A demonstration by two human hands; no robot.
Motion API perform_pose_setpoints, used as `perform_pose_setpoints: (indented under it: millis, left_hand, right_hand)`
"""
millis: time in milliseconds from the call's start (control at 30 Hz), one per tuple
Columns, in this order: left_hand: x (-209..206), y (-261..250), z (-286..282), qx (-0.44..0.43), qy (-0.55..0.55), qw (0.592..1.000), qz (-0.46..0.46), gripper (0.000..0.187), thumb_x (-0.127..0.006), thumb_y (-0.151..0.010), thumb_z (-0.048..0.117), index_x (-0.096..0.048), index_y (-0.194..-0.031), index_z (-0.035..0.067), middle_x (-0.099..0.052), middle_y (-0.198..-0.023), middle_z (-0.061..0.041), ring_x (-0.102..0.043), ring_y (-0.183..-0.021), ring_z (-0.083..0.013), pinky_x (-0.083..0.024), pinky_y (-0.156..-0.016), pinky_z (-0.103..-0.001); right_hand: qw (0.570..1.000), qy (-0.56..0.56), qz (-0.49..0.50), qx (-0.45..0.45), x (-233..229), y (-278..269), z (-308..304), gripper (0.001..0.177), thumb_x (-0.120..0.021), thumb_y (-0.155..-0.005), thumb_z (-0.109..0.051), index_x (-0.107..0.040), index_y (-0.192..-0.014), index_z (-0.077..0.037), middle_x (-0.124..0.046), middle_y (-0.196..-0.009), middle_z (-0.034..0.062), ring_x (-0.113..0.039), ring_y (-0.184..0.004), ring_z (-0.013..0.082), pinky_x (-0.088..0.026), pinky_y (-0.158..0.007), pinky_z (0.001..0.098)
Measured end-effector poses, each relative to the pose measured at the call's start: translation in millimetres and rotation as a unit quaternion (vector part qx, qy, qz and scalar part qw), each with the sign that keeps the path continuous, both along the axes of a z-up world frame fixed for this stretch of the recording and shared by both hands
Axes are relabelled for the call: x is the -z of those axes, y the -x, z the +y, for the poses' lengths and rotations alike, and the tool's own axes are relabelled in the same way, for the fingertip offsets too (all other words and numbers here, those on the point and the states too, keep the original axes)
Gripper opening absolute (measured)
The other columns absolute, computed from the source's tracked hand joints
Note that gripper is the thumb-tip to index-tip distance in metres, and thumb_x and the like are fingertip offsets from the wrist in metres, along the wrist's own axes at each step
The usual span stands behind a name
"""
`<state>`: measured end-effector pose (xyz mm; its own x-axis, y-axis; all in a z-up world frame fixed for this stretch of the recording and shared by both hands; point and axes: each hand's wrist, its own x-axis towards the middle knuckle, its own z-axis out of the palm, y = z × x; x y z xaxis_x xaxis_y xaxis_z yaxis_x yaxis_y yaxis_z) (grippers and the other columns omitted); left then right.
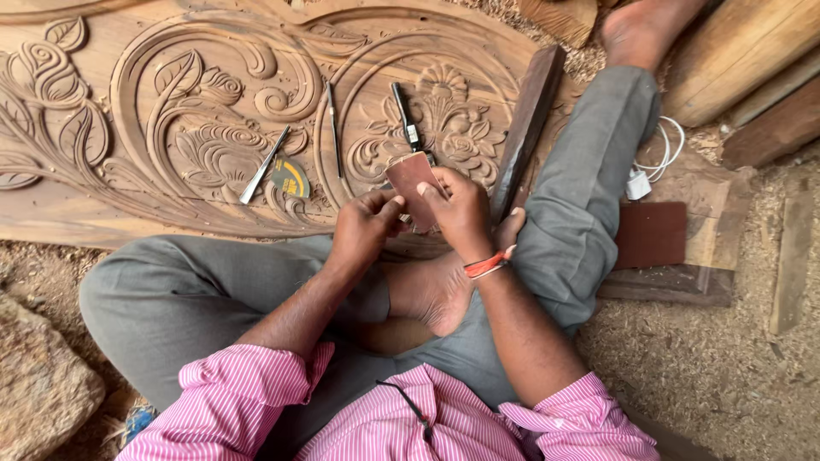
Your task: The person is carving a floral design into a wooden panel using a chisel and mallet. They are also seen brushing away wood shavings and sanding the surface with a sanding block.
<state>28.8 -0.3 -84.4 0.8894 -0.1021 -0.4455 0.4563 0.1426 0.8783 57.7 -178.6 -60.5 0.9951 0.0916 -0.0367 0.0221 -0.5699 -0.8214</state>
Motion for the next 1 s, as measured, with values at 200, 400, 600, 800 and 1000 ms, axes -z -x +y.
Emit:
perform_pose_setpoints:
  millis: [200,400,600,800,1000]
  left_hand:
    - [6.9,5.2,-1.6,-0.022,-0.019,0.999,0.038,0.026,-0.065,-0.099,0.017,-0.077,-0.113,-0.002,-0.077,-0.085,-0.007,-0.066,-0.068,-0.0094,-0.055,-0.063,-0.025]
    - [5.0,8.9,9.5,-0.018,0.002,1.0,-0.003,0.03,-0.058,-0.101,0.018,-0.075,-0.118,-0.001,-0.08,-0.098,-0.008,-0.073,-0.085,-0.0141,-0.059,-0.08,-0.028]
    - [-9.8,9.2,-2.3,0.013,-0.01,0.992,-0.121,0.036,-0.057,-0.106,0.025,-0.069,-0.133,0.004,-0.077,-0.117,-0.012,-0.071,-0.108,-0.0182,-0.053,-0.098,-0.033]
    - [-25.4,-9.6,-20.5,0.081,-0.338,0.913,-0.215,0.058,-0.066,-0.089,0.025,-0.057,-0.144,0.008,-0.063,-0.134,-0.023,-0.063,-0.118,-0.0365,-0.051,-0.099,-0.044]
    - [-18.3,-36.0,-59.2,0.096,-0.537,0.779,-0.307,0.069,-0.073,-0.085,0.04,-0.053,-0.142,0.006,-0.041,-0.147,-0.03,-0.045,-0.131,-0.0479,-0.047,-0.098,-0.055]
  right_hand:
    - [0.95,0.262,-0.141,-0.09,-43.6,18.5,30.0,0.032,-0.06,-0.099,-0.012,-0.067,-0.129,-0.005,-0.069,-0.101,0.0118,-0.067,-0.085,0.0335,-0.052,-0.073,0.0446]
    - [0.936,0.235,-0.229,-0.126,-54.4,33.0,35.3,0.064,-0.07,-0.077,-0.013,-0.056,-0.136,0.005,-0.065,-0.111,0.0189,-0.066,-0.098,0.0375,-0.052,-0.077,0.0451]
    - [0.984,0.062,-0.149,-0.076,-19.3,13.2,-6.7,0.053,-0.08,-0.091,-0.02,-0.06,-0.136,0.002,-0.07,-0.116,0.0176,-0.071,-0.104,0.0321,-0.056,-0.087,0.0387]
    - [0.979,-0.146,0.037,0.14,12.1,-8.4,-52.5,0.045,-0.065,-0.105,-0.029,-0.065,-0.137,0.002,-0.07,-0.107,0.0167,-0.067,-0.087,0.0216,-0.053,-0.072,0.0319]
    - [0.929,-0.302,0.027,0.213,25.3,-18.9,-66.4,0.048,-0.052,-0.106,-0.035,-0.056,-0.138,0.001,-0.065,-0.136,0.011,-0.068,-0.105,0.0154,-0.056,-0.082,0.0291]
